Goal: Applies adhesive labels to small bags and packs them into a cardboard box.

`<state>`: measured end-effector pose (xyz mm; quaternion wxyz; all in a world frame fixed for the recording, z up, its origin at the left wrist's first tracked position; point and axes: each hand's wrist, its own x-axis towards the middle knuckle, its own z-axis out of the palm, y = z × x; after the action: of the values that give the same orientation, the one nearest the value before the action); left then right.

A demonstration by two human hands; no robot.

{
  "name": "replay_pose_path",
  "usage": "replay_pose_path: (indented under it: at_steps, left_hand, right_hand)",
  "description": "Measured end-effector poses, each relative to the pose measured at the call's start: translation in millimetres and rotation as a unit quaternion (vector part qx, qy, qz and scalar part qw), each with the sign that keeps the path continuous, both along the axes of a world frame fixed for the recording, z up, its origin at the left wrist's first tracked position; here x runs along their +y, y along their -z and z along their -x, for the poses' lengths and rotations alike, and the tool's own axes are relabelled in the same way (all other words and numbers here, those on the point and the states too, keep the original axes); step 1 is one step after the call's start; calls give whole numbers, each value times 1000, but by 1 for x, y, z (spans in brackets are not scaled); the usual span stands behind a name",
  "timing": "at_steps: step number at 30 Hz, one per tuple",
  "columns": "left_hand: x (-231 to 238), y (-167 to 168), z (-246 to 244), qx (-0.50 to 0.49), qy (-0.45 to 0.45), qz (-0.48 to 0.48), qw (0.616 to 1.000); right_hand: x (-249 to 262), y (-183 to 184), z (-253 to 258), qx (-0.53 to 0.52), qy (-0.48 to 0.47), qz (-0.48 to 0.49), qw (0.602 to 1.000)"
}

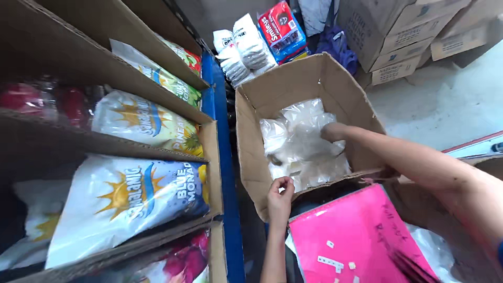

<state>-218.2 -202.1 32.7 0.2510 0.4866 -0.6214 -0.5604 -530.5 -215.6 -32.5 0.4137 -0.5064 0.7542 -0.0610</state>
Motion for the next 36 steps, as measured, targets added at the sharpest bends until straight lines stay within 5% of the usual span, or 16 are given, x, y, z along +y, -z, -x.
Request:
replay_pose_path:
  at_steps: [4,8,13,19,24,30,36]
  left_hand:
    - [8,-15,-9,9,-22,28,999]
    - [21,-38,-12,10,-16,48,999]
    - [37,-68,-21,29,-4,92,995]
    - [45,-81,-41,23,-6,109,994]
    - [43,-87,-23,-16,46,103,993]
    - [33,-98,10,-30,70,94,993]
    - [47,-119,21,43,65,109,991]
  right_hand:
    - [59,-98,-19,-144,141,128,971]
    - [92,-156,-56,-182,164,186,951]
    - [88,-156,-81,-276,224,255,899]
    - [132,-115,-108,-311,246,203,895]
    - [149,-91,-107,-361,331,262,831]
    - [139,-128,-101,-386,329,431,746]
    - [178,-177,-101,-506,300,563,580]
